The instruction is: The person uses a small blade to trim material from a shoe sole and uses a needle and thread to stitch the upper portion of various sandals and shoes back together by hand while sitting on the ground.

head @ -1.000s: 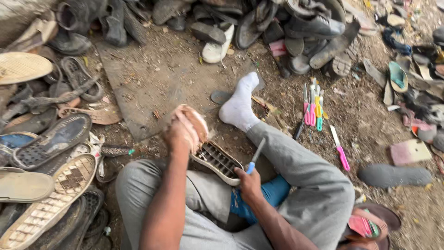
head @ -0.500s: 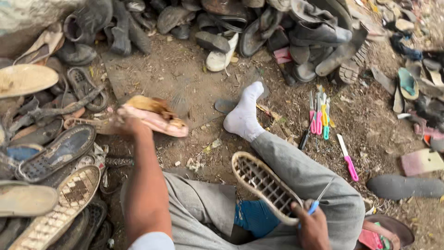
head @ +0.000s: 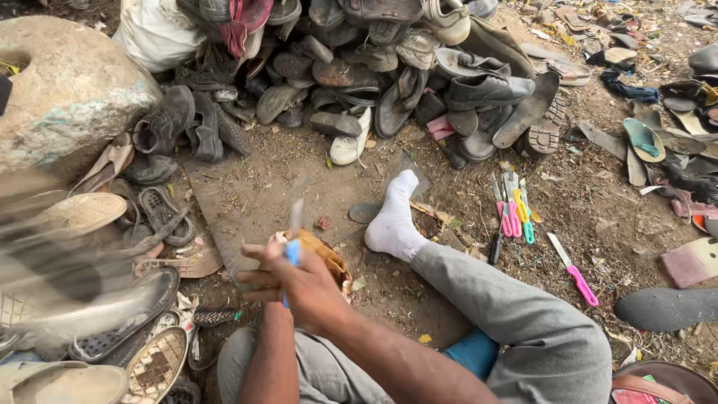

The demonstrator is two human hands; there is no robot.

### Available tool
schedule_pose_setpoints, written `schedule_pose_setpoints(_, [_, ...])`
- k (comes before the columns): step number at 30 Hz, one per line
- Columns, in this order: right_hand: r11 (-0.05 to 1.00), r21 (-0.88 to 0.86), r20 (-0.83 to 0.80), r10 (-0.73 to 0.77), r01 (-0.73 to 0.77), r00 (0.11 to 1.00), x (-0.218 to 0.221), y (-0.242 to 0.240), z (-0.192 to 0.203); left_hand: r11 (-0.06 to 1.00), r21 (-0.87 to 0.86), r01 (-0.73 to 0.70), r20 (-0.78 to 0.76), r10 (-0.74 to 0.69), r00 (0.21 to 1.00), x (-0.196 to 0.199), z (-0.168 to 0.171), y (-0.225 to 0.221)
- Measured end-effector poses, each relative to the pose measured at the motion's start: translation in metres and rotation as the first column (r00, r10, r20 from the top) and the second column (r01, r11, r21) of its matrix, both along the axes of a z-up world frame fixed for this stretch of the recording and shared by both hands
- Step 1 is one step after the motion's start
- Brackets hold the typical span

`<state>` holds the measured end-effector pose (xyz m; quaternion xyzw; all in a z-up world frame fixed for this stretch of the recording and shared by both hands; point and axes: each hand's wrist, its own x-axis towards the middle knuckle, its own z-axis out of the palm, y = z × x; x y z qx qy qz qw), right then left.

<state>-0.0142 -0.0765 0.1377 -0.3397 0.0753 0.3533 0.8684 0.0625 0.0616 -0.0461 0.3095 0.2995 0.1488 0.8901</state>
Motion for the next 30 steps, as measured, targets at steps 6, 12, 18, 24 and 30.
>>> schedule_pose_setpoints(6, [0.481, -0.503, 0.858, 0.378, 0.718, 0.348, 0.055, -0.059, -0.093, 0.879, -0.077, 0.470, 0.122, -0.460, 0.880, -0.018, 0.023, -0.006])
schedule_pose_setpoints(12, [0.713, -0.683, 0.311, 0.086, 0.159, 0.946, 0.063, -0.125, -0.179, 0.610, -0.077, 0.788, -0.018, -0.791, 0.611, -0.007, -0.033, -0.063])
schedule_pose_setpoints(18, [-0.071, -0.995, 0.060, 0.132, 0.070, 0.989, 0.129, -0.258, -0.211, 0.656, -0.056, 0.752, -0.032, -0.754, 0.656, -0.003, -0.032, -0.108])
schedule_pose_setpoints(24, [-0.481, -0.852, 0.375, -0.280, 0.210, 0.884, 0.144, -0.571, -0.147, 0.239, 0.488, 0.840, -0.628, -0.572, 0.528, 0.018, -0.024, -0.093])
schedule_pose_setpoints(30, [-0.590, -0.749, 0.461, -0.140, 0.300, 0.876, 0.203, -0.581, -0.145, -0.610, 0.252, 0.751, -0.967, -0.185, 0.174, 0.030, -0.001, -0.146])
